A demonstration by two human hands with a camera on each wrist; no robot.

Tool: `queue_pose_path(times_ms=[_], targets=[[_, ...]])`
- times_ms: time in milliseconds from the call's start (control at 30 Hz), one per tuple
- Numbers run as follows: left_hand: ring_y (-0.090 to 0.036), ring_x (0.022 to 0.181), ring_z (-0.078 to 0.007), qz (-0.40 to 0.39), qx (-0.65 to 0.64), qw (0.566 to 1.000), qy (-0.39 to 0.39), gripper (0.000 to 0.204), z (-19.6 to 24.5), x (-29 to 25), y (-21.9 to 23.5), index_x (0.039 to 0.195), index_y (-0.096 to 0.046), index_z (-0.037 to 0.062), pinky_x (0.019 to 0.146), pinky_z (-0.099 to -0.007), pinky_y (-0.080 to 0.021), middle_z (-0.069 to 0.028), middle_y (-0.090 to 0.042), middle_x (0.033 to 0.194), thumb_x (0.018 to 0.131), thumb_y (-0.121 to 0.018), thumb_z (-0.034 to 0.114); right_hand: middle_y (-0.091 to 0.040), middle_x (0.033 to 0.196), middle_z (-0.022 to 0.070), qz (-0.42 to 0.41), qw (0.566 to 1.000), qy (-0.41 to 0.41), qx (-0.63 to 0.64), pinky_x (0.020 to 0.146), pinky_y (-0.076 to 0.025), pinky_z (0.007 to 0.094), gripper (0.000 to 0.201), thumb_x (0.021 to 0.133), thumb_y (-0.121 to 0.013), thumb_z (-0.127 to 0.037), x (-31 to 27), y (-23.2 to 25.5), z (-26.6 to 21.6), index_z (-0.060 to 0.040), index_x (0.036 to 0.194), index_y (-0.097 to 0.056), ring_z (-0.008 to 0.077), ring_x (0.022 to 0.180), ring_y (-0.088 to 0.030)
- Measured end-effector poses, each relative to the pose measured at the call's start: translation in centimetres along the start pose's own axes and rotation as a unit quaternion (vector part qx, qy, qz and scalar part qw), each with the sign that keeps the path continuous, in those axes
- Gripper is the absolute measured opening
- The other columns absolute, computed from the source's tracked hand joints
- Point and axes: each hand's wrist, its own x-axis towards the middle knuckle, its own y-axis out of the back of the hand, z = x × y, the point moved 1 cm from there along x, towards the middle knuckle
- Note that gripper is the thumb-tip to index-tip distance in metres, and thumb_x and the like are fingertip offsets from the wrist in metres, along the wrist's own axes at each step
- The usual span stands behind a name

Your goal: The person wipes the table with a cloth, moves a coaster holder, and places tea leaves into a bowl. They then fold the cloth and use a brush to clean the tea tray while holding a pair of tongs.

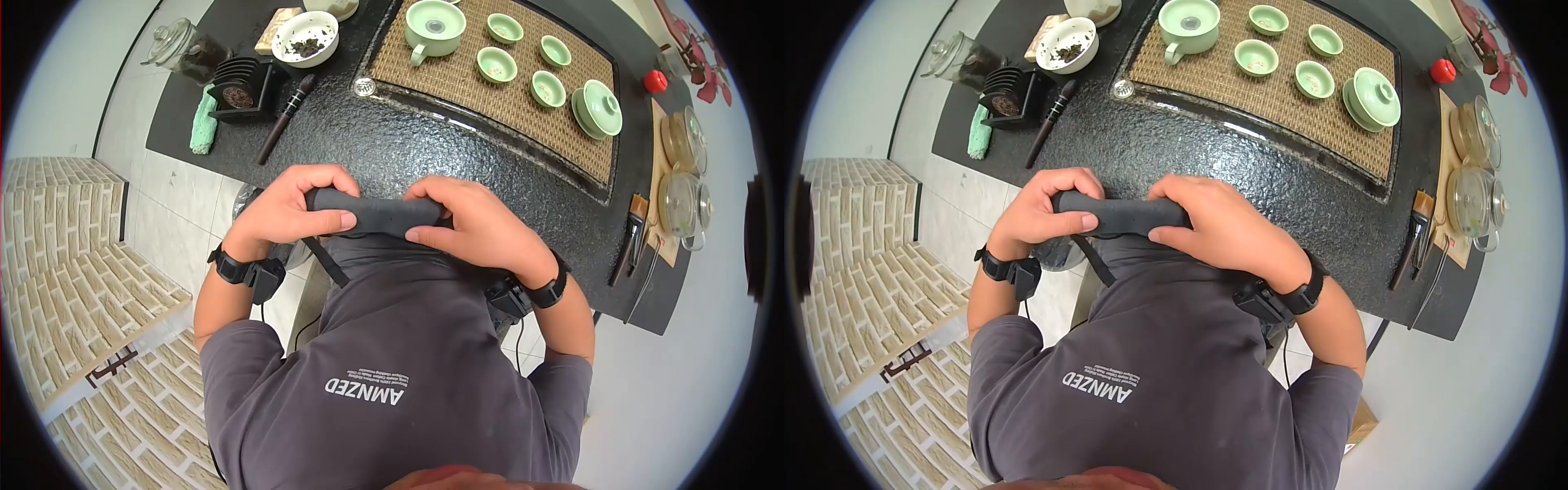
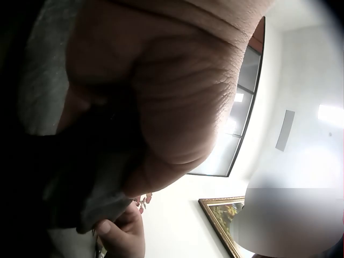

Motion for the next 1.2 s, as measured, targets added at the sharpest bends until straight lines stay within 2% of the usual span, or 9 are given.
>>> queue_pose_path(times_ms=[133, 233, 333, 433, 500, 567, 833, 967, 1200], targets=[[-0.058, 0.09, -0.0131, 0.021, -0.007, 1.0, -0.01, 0.018, 0.0, 0.2, 0.1, 0.094, -0.064, 0.0002, 0.08, -0.0282, -0.046, -0.0058, -0.064, 0.095, 0.079, -0.073, 0.005, -0.064, 0.081, 0.0068, -0.022, 0.999, -0.026, 0.0, 0.066, -0.05, 0.0308, 0.035, 0.081, -0.075, -0.01, -0.6, -0.3, 0.3, -0.0029, 0.112, -0.06, 0.0211, 0.07, -0.062], [-0.059, 0.091, -0.0137, 0.058, -0.008, 0.998, 0.013, 0.017, -0.2, -0.1, 1.1, 0.095, -0.064, 0.0004, 0.081, -0.028, -0.046, -0.0064, -0.064, 0.097, 0.08, -0.073, 0.005, -0.064, 0.079, 0.0064, 0.028, 0.979, -0.159, 0.121, 0.065, -0.049, 0.0305, 0.035, 0.082, -0.074, -0.01, -0.4, -1.1, 0.4, -0.0019, 0.113, -0.059, 0.0211, 0.068, -0.06], [-0.059, 0.091, -0.014, 0.097, 0.002, 0.995, 0.033, 0.016, -0.2, -0.3, 2.2, 0.095, -0.065, 0.0009, 0.083, -0.028, -0.046, -0.0068, -0.065, 0.098, 0.081, -0.072, 0.005, -0.062, 0.079, 0.007, 0.009, 0.986, -0.118, 0.121, 0.065, -0.049, 0.0307, 0.035, 0.084, -0.073, -0.011, -0.3, -1.8, 0.4, -0.0015, 0.114, -0.058, 0.0211, 0.069, -0.06], [-0.06, 0.092, -0.0151, 0.145, 0.135, 0.977, 0.076, 0.017, -0.4, -0.1, 2.0, 0.098, -0.065, 0.0007, 0.083, -0.028, -0.047, -0.0069, -0.064, 0.098, 0.083, -0.071, 0.005, -0.062, 0.081, 0.0081, 0.004, 0.994, -0.074, 0.082, 0.066, -0.049, 0.0317, 0.035, 0.085, -0.072, -0.013, -0.2, -2.5, 1.0, -0.001, 0.115, -0.058, 0.0218, 0.071, -0.06], [-0.06, 0.091, -0.0164, 0.159, 0.182, 0.97, 0.03, 0.018, -1.0, 0.3, 1.6, 0.099, -0.065, 0.0003, 0.082, -0.0284, -0.047, -0.0073, -0.064, 0.097, 0.083, -0.071, 0.005, -0.062, 0.086, 0.0096, 0.002, 1.0, -0.014, 0.009, 0.068, -0.05, 0.0334, 0.037, 0.085, -0.072, -0.015, -0.1, -3.0, 1.3, -0.0004, 0.116, -0.058, 0.0233, 0.074, -0.061], [-0.062, 0.089, -0.019, 0.197, 0.277, 0.939, -0.059, 0.02, -1.4, 0.6, 1.4, 0.101, -0.065, -0.0004, 0.079, -0.0293, -0.049, -0.008, -0.064, 0.094, 0.083, -0.07, 0.005, -0.062, 0.089, 0.0103, 0.013, 1.0, -0.015, -0.017, 0.069, -0.05, 0.0346, 0.037, 0.085, -0.073, -0.016, 0.0, -3.1, 1.4, -0.0003, 0.116, -0.058, 0.0246, 0.076, -0.061], [-0.061, 0.096, -0.0315, 0.194, 0.341, 0.917, -0.077, 0.025, -2.1, 1.3, 0.0, 0.107, -0.064, 0.0012, 0.084, -0.0361, -0.049, -0.0138, -0.06, 0.103, 0.084, -0.069, 0.01, -0.062, 0.099, 0.0149, 0.032, 0.992, -0.047, -0.112, 0.075, -0.051, 0.0404, 0.039, 0.086, -0.073, -0.023, -0.3, -4.0, 1.6, -0.0005, 0.114, -0.058, 0.0318, 0.085, -0.064], [-0.057, 0.1, -0.0343, 0.194, 0.43, 0.878, -0.087, 0.029, -2.2, 1.6, 0.0, 0.11, -0.063, 0.0031, 0.087, -0.0394, -0.047, -0.0146, -0.058, 0.105, 0.084, -0.07, 0.014, -0.063, 0.097, 0.0162, 0.029, 0.987, -0.064, -0.142, 0.073, -0.052, 0.042, 0.037, 0.086, -0.072, -0.026, -0.3, -4.4, 1.5, -0.0013, 0.111, -0.059, 0.0337, 0.086, -0.065], [-0.054, 0.104, -0.0347, 0.173, 0.45, 0.873, -0.073, 0.034, -2.6, 1.1, 0.2, 0.112, -0.062, 0.0034, 0.09, -0.0409, -0.046, -0.0148, -0.057, 0.106, 0.083, -0.073, 0.018, -0.064, 0.093, 0.0158, 0.047, 0.979, -0.084, -0.182, 0.069, -0.052, 0.0441, 0.028, 0.087, -0.069, -0.023, 0.0, -4.8, 1.5, -0.0027, 0.103, -0.058, 0.0359, 0.082, -0.066]])
